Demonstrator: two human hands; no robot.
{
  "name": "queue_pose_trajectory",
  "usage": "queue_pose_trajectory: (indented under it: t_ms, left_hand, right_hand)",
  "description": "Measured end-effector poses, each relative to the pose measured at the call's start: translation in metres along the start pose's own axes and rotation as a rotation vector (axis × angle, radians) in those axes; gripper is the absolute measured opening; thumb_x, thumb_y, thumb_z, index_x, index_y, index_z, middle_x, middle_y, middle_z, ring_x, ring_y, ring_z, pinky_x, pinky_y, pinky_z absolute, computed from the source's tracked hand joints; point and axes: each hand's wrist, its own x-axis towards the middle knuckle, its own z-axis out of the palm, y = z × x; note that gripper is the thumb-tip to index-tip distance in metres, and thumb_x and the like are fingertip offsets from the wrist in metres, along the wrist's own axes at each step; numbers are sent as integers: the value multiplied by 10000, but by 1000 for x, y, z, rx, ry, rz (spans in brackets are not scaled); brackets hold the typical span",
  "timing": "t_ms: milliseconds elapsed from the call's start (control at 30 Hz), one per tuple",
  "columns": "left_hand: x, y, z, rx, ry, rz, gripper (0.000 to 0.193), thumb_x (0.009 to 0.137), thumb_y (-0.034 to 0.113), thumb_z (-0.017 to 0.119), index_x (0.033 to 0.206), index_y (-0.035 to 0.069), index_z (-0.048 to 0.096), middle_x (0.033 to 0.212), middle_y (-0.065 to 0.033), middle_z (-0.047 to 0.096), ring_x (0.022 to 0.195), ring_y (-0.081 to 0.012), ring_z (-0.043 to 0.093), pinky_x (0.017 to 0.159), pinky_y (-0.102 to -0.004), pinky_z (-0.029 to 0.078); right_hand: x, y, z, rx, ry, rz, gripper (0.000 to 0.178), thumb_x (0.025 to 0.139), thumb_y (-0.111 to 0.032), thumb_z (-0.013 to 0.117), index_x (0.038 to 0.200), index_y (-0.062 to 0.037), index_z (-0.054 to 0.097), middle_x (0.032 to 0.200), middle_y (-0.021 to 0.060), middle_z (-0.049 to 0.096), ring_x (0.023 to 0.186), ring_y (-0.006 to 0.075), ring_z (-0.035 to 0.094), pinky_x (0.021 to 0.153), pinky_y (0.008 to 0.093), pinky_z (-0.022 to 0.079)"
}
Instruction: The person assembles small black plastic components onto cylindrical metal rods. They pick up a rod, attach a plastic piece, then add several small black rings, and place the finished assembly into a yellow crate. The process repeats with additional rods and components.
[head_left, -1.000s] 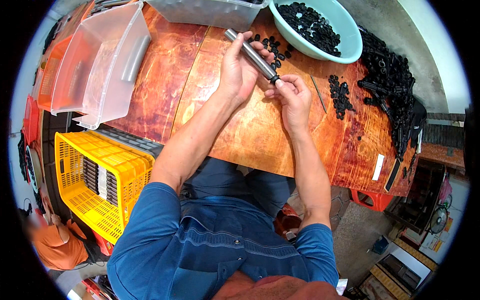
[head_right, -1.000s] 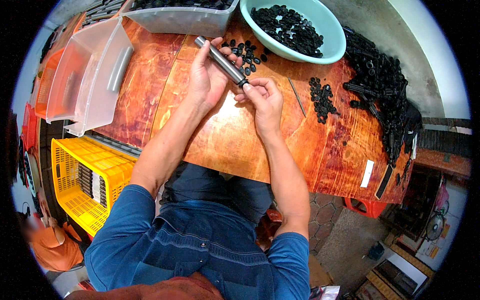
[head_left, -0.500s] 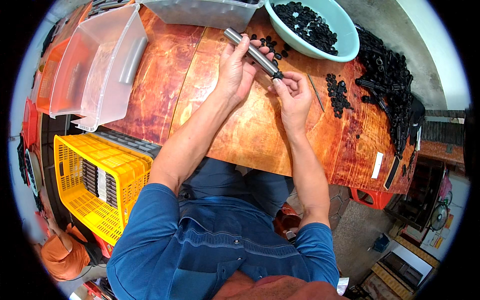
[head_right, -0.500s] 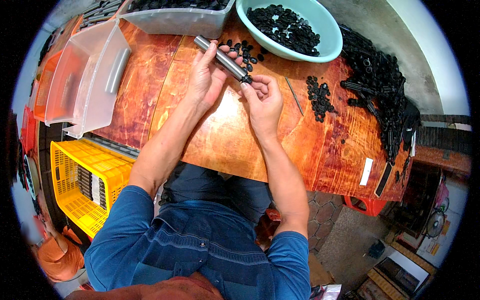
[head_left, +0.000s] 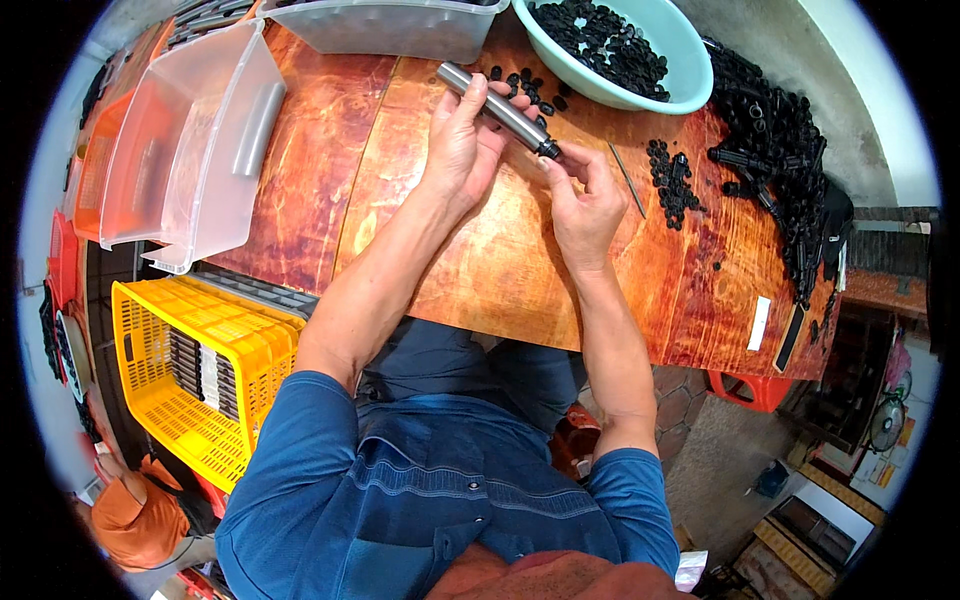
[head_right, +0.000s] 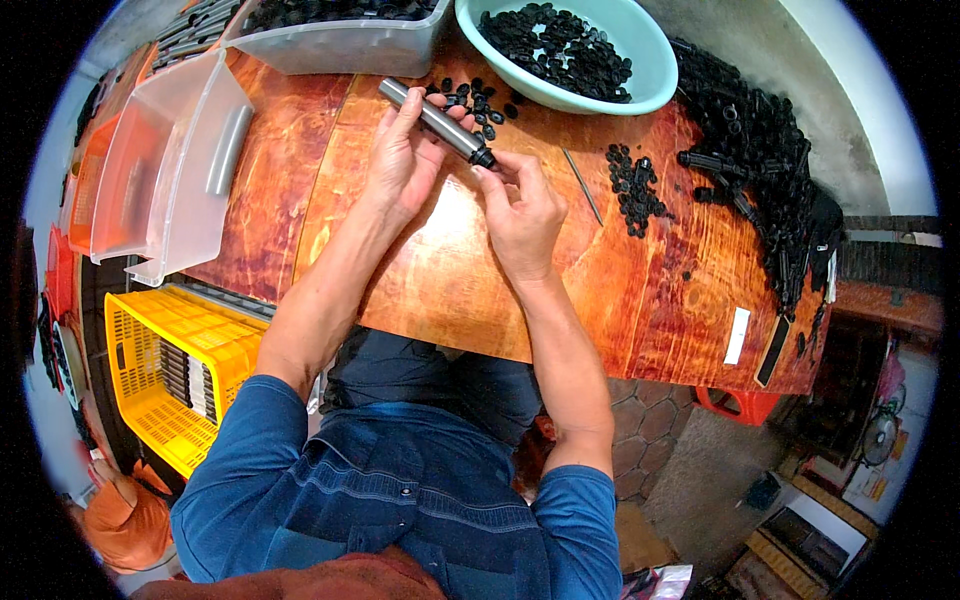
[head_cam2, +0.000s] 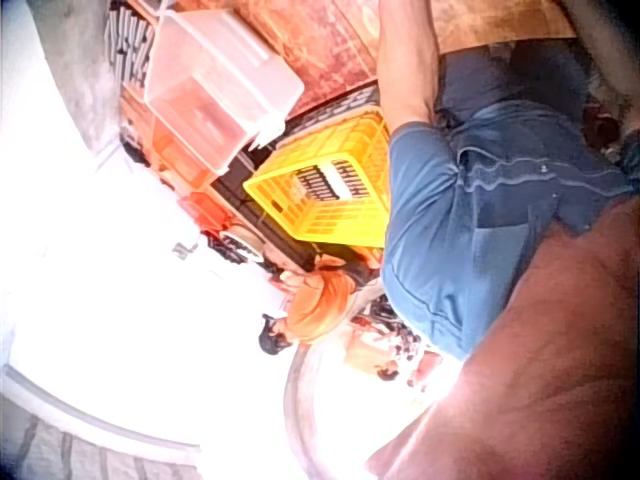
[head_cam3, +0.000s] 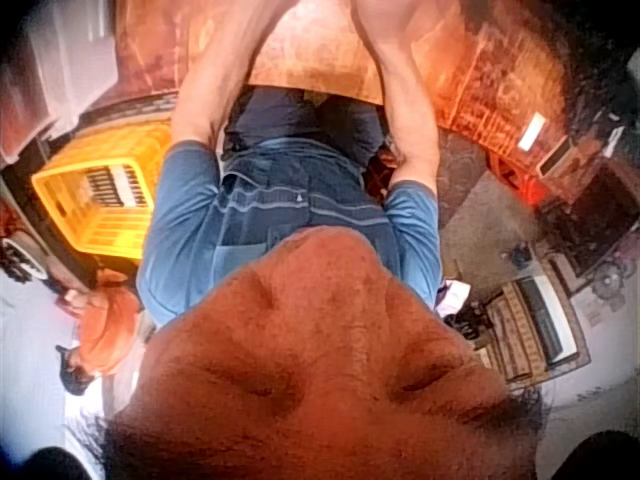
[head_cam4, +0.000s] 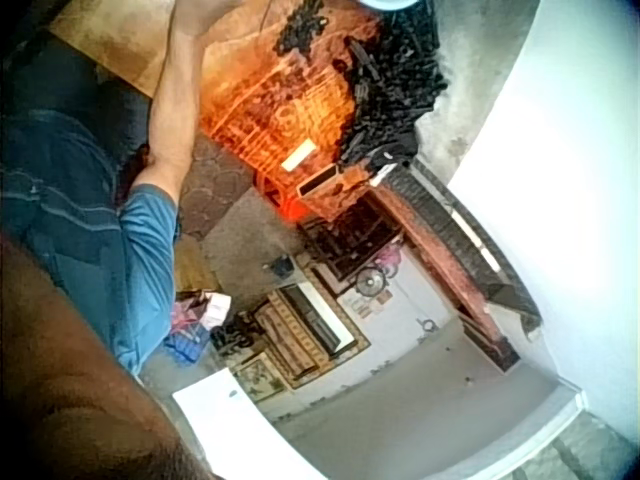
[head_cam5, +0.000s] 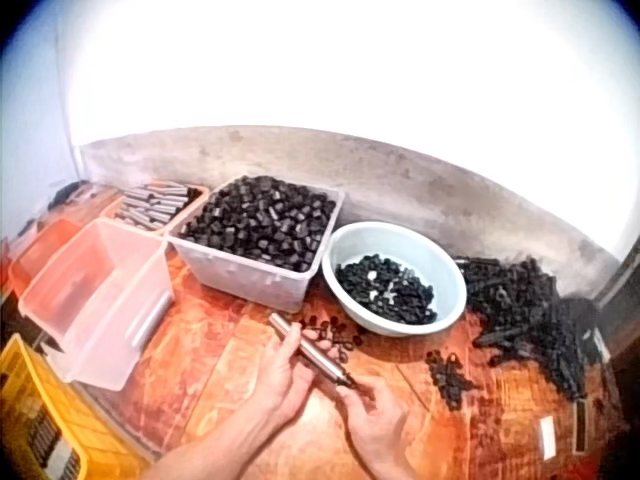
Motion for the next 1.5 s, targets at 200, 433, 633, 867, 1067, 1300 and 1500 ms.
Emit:
queue_pose_trajectory:
  t_ms: [200, 433, 633, 867, 1067, 1300, 1500]
  left_hand:
    - [0, 0, 0, 8, -11, -5, 282, 1005, 247, 639, 1119, 53, 469, 1025, -113, 603, 943, -276, 668, 907, -517, 604]
    - [-1, -1, 1, -1, -17, 13, 270, 1014, 242, 622, 1129, 55, 465, 1020, -108, 610, 932, -275, 673, 889, -520, 610]
    - [-2, -1, 0, -13, -8, -4, 223, 1005, 234, 637, 1112, 77, 521, 1023, -97, 632, 967, -267, 661, 943, -517, 584]
    - [-3, -1, 3, 6, -6, 11, 258, 1014, 254, 622, 1094, 54, 481, 1011, -103, 617, 933, -265, 676, 879, -488, 620]
    - [-3, 1, 5, -9, -5, 5, 251, 1008, 247, 633, 1094, 64, 484, 997, -91, 620, 923, -254, 673, 887, -489, 614]
    - [-18, -14, 11, -105, -80, -159, 175, 1028, 234, 594, 1137, 110, 534, 937, -53, 572, 874, -205, 582, 866, -413, 542]
    - [-31, -32, 14, -86, -89, -251, 170, 1044, 245, 557, 1157, 126, 513, 936, -60, 566, 854, -213, 569, 826, -398, 520]
  right_hand:
    - [-1, 7, -2, 3, -1, -11, 186, 857, -17, 754, 1016, 30, 668, 885, 142, 739, 799, 187, 744, 665, 289, 596]
    - [-1, 2, -2, 39, -4, 20, 175, 858, -17, 755, 1004, 26, 668, 878, 132, 740, 803, 187, 746, 663, 289, 597]
    - [-1, -2, -4, -21, -6, -14, 178, 852, -30, 769, 993, 18, 670, 864, 124, 738, 786, 188, 744, 655, 294, 596]
    - [-1, 3, -3, -31, 10, -51, 176, 848, -32, 772, 983, 15, 670, 866, 134, 738, 781, 196, 746, 654, 300, 595]
    - [1, -2, -6, 3, -58, 4, 206, 862, -48, 765, 1026, 16, 658, 880, 122, 732, 788, 190, 736, 660, 295, 588]
    - [12, 21, -8, 659, 94, 290, 403, 1049, -361, 530, 1109, 27, 625, 1008, 82, 637, 896, 147, 609, 826, 281, 494]
    - [7, 23, 7, 836, 89, 436, 578, 1080, -510, 376, 1141, 29, 576, 951, 81, 594, 861, 139, 585, 773, 276, 481]
